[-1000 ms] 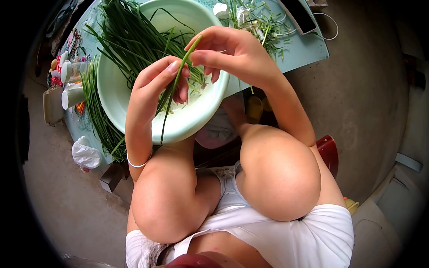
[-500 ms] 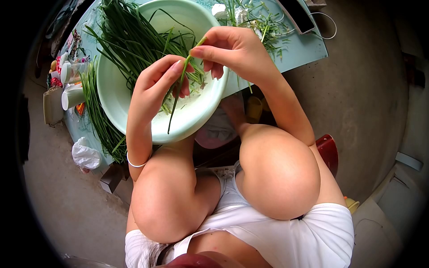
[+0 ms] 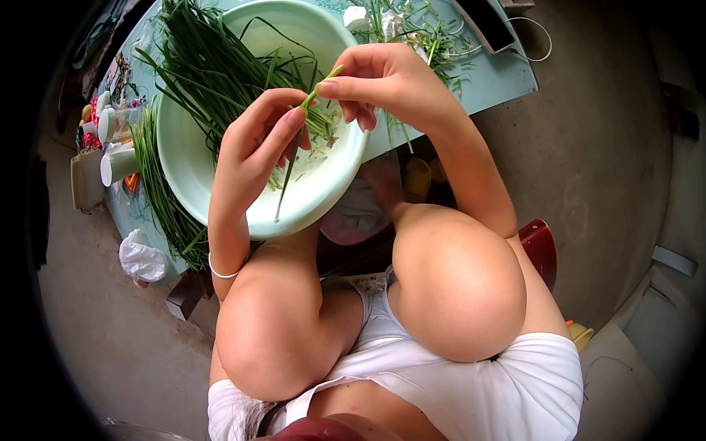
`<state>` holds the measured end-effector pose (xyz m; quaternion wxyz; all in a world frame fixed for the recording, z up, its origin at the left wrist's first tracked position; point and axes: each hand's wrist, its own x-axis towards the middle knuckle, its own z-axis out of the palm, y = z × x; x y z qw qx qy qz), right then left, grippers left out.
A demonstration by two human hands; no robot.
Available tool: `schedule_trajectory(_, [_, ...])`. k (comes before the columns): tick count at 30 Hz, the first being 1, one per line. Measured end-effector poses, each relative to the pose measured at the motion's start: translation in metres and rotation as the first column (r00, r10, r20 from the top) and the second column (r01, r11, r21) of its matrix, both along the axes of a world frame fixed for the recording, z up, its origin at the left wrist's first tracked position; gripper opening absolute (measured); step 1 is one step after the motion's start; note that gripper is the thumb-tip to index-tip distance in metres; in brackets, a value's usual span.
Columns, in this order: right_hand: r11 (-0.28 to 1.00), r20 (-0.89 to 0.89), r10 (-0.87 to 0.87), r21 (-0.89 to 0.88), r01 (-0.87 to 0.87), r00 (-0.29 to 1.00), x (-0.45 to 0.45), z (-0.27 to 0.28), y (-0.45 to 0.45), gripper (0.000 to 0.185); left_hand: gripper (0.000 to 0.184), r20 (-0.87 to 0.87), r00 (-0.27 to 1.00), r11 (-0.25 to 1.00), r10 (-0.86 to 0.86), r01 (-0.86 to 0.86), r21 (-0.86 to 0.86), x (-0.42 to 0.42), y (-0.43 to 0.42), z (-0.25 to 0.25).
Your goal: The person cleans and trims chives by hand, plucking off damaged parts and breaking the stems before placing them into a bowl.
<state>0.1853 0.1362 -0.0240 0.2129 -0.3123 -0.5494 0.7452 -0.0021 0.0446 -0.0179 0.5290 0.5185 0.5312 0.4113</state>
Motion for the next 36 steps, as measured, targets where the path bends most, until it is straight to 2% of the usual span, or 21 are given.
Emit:
schedule_trajectory(4, [0.999,-0.028,0.004,-0.041,-0.005,1.0,-0.001,0.001,-0.001,0.009,0.018,0.092,0.996,0.996,-0.017,0.025,-0.084,-0.005,0.001,-0.006])
schedule_trajectory(6, [0.998,-0.044,0.018,-0.059,-0.021,0.999,-0.001,0.0,-0.002,0.009,0.02,0.255,0.967,0.99,-0.01,0.046,-0.136,-0.006,0.002,-0.005])
schedule_trajectory(7, [0.997,-0.075,0.025,-0.072,-0.03,0.997,-0.001,0.0,-0.002,0.009,0.02,0.255,0.967,0.99,-0.01,0.046,-0.136,-0.006,0.002,-0.004])
schedule_trajectory(9, [0.996,-0.107,0.031,-0.085,-0.04,0.994,-0.003,-0.001,-0.003,0.009,0.024,0.37,0.929,0.976,-0.017,0.095,-0.195,-0.006,0.003,-0.002])
schedule_trajectory(12, [0.993,-0.143,0.034,-0.104,-0.049,0.989,-0.003,-0.002,-0.004,0.008,0.026,0.416,0.905,0.958,-0.082,0.188,-0.219,-0.011,0.005,0.001])
schedule_trajectory(18, [0.991,-0.158,0.086,-0.09,-0.101,0.984,-0.001,-0.006,-0.002,0.007,0.028,0.41,0.91,0.948,-0.057,0.178,-0.263,-0.011,0.004,0.004])
schedule_trajectory(24, [0.998,-0.171,0.011,-0.054,-0.021,0.985,0.007,-0.003,0.005,0.015,0.028,0.451,0.892,0.951,-0.035,0.168,-0.261,-0.011,0.004,0.001])
schedule_trajectory(26, [0.989,-0.283,-0.047,-0.146,0.005,0.958,0.017,-0.002,0.014,0.021,0.028,0.449,0.893,0.952,-0.038,0.169,-0.256,-0.011,0.004,0.002])
schedule_trajectory(28, [0.996,-0.3,-0.04,-0.094,0.012,0.953,0.03,-0.006,0.026,0.024,0.028,0.447,0.894,0.953,-0.042,0.17,-0.25,-0.011,0.004,0.002])
schedule_trajectory(30, [0.959,0.03,-0.066,0.279,0.055,0.997,0.04,-0.007,0.034,0.025,0.024,0.443,0.896,0.964,-0.039,0.15,-0.219,-0.011,0.004,0.0])
schedule_trajectory(31, [0.856,0.121,-0.253,0.49,0.163,0.96,0.034,-0.006,0.029,0.024,0.024,0.442,0.896,0.965,-0.038,0.148,-0.218,-0.01,0.003,-0.001])
schedule_trajectory(32, [0.857,0.122,-0.252,0.489,0.163,0.96,0.029,-0.005,0.027,0.024,0.022,0.323,0.946,0.985,-0.015,0.07,-0.159,-0.008,0.003,-0.001])
schedule_trajectory(33, [0.638,0.126,-0.424,0.745,0.196,0.897,0.024,-0.002,0.026,0.025,0.02,0.201,0.979,0.996,0.018,0.0,-0.09,-0.006,0.002,-0.002])
schedule_trajectory(34, [0.35,0.072,-0.576,0.922,0.167,0.814,0.022,0.003,0.025,0.027,0.02,0.202,0.979,0.996,0.018,0.0,-0.091,-0.005,0.002,-0.003])
schedule_trajectory(35, [0.534,0.184,-0.559,0.825,0.182,0.808,0.025,0.015,0.019,0.028,0.017,0.134,0.99,0.999,0.032,-0.03,-0.019,-0.005,0.002,-0.004])
schedule_trajectory(36, [0.534,0.183,-0.559,0.825,0.183,0.808,0.028,0.015,0.018,0.028,0.014,0.066,0.997,0.997,0.051,-0.055,0.055,-0.004,0.002,-0.004])
